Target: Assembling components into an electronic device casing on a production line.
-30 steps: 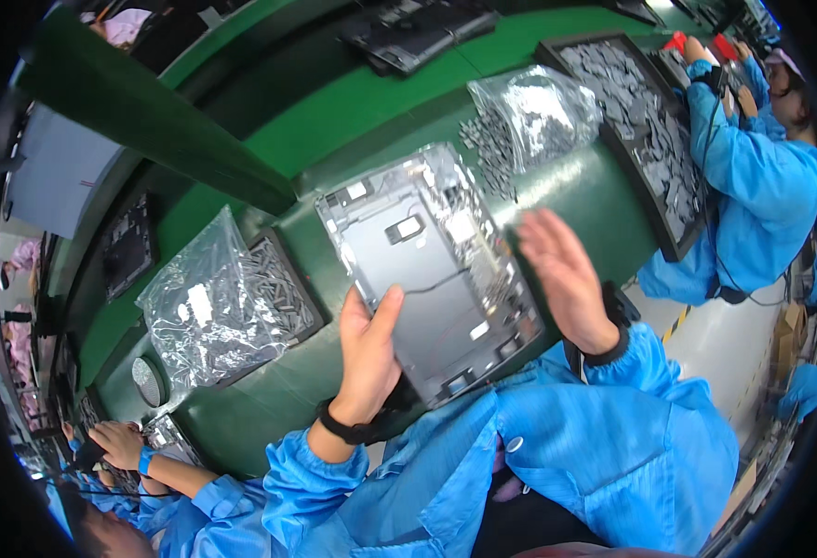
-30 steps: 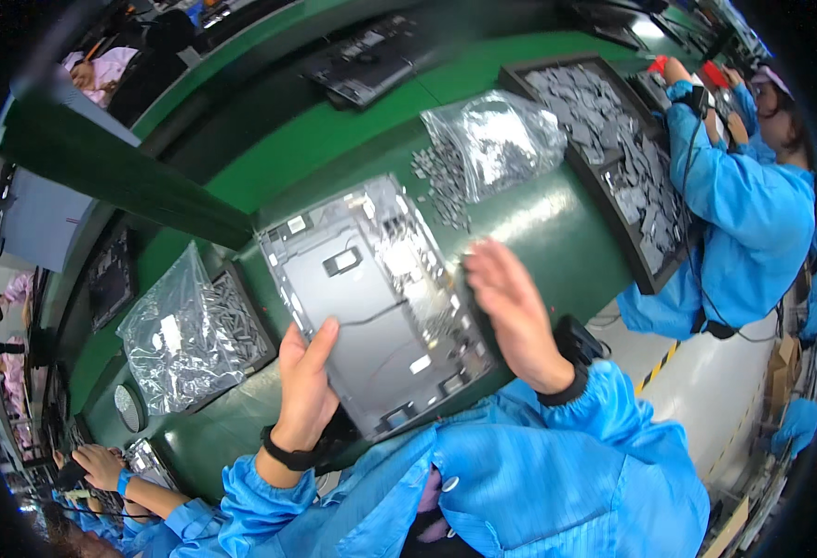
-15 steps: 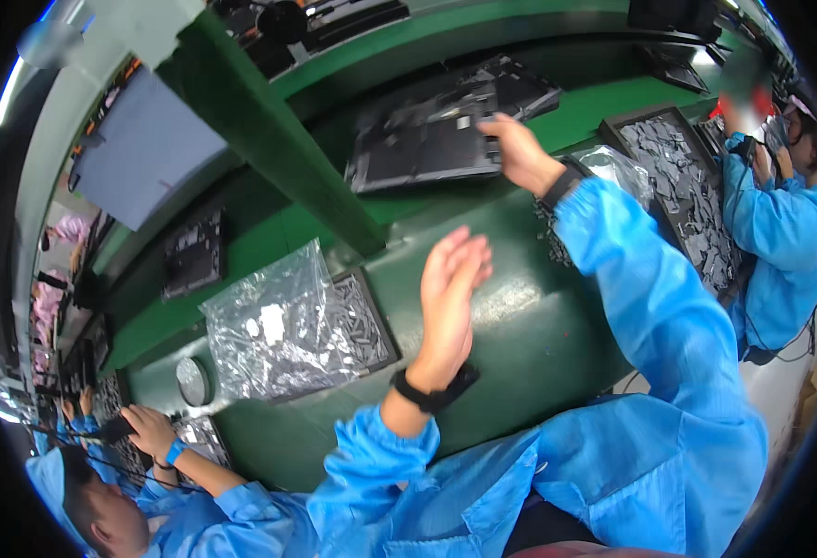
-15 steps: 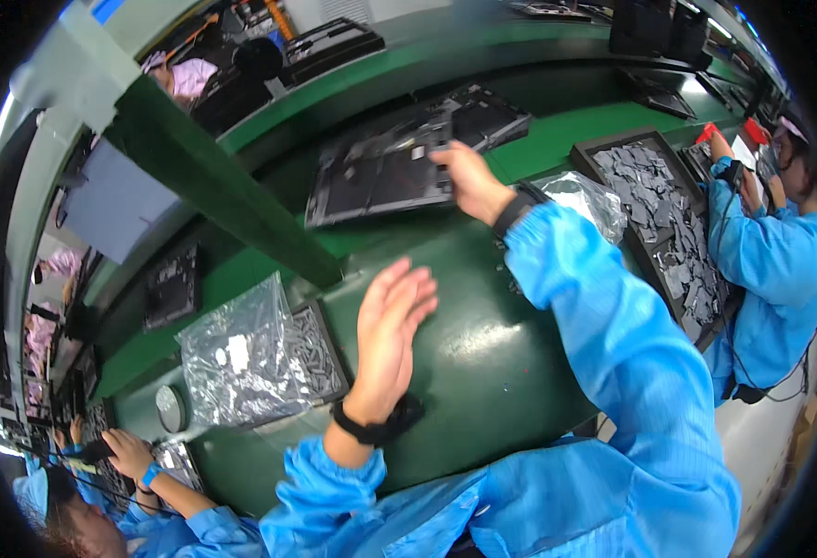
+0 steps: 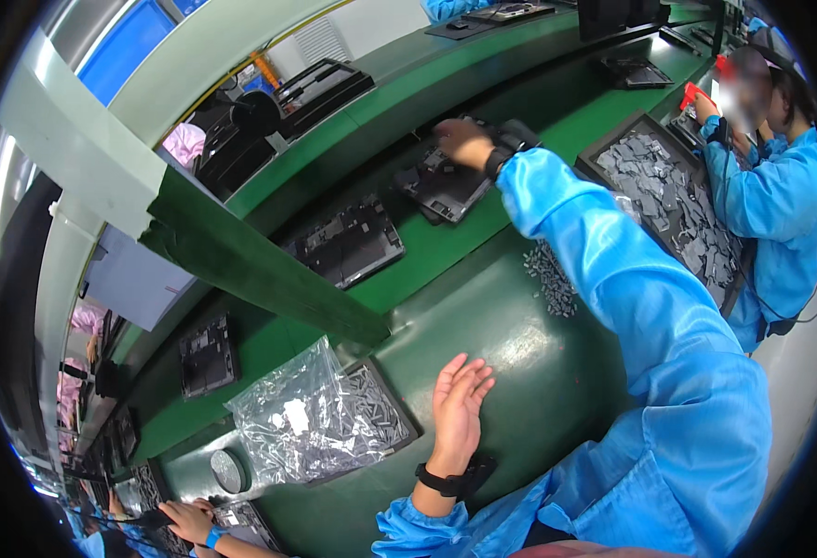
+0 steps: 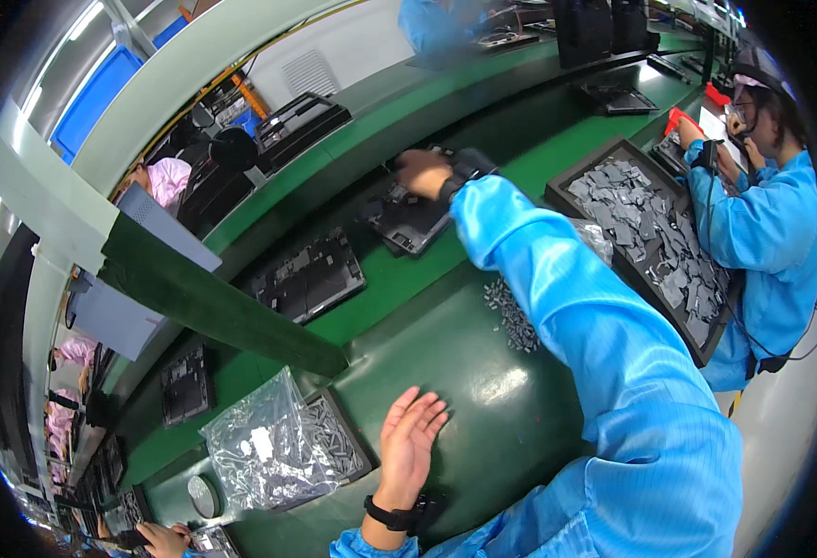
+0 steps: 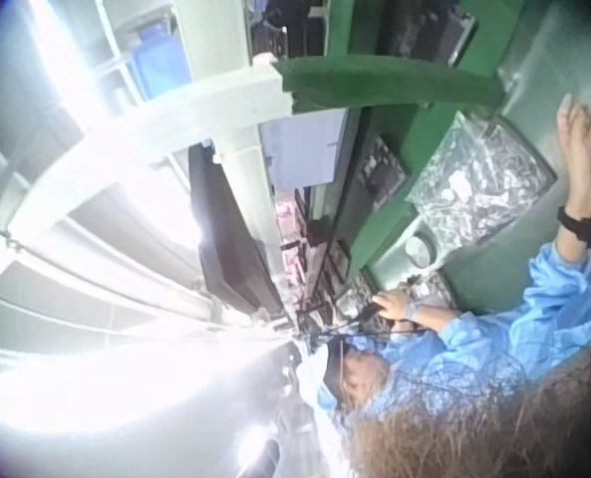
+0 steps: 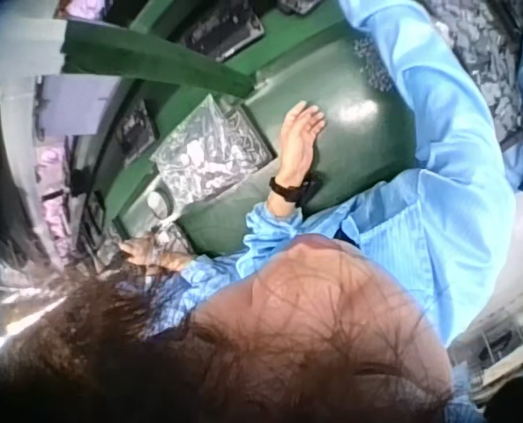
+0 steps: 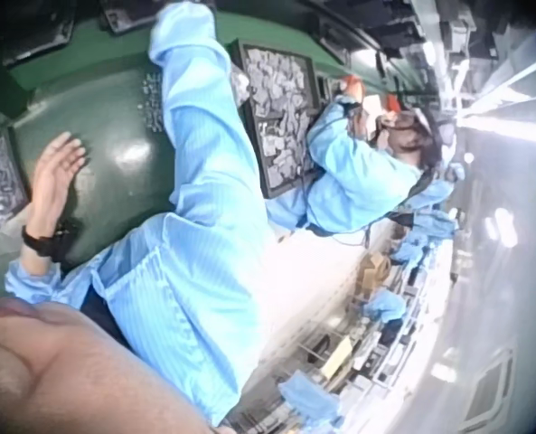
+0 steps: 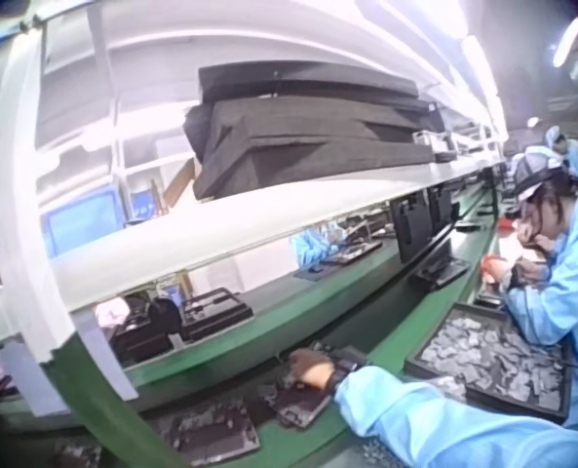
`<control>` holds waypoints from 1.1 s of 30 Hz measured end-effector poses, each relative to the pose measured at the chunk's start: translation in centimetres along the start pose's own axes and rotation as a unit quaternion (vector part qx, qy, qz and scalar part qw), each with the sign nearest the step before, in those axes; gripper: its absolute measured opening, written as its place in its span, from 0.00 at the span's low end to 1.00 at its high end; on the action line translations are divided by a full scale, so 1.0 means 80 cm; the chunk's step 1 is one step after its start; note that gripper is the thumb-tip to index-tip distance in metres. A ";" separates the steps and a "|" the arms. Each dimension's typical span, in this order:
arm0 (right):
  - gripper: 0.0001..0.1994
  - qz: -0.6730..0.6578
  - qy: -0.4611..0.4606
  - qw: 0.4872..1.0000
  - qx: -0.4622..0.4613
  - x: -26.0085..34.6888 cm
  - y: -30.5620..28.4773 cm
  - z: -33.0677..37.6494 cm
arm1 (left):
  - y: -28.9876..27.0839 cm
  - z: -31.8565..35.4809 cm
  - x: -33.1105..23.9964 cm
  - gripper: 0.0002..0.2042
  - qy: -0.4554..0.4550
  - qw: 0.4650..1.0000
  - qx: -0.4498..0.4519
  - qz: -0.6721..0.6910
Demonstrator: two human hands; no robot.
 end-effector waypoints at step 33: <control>0.21 -0.126 -0.172 0.975 0.068 0.049 -0.222 0.457 | -0.010 0.064 0.002 0.31 -0.046 0.990 -0.081 -0.109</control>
Point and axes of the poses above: each hand's wrist, its own z-axis away from the middle knuckle, its own y-axis out of the palm, x = y × z, the point moved 1 cm from there along -z, towards the middle knuckle, and after that the axes turned 6 degrees about z, right-handed, at the moved point
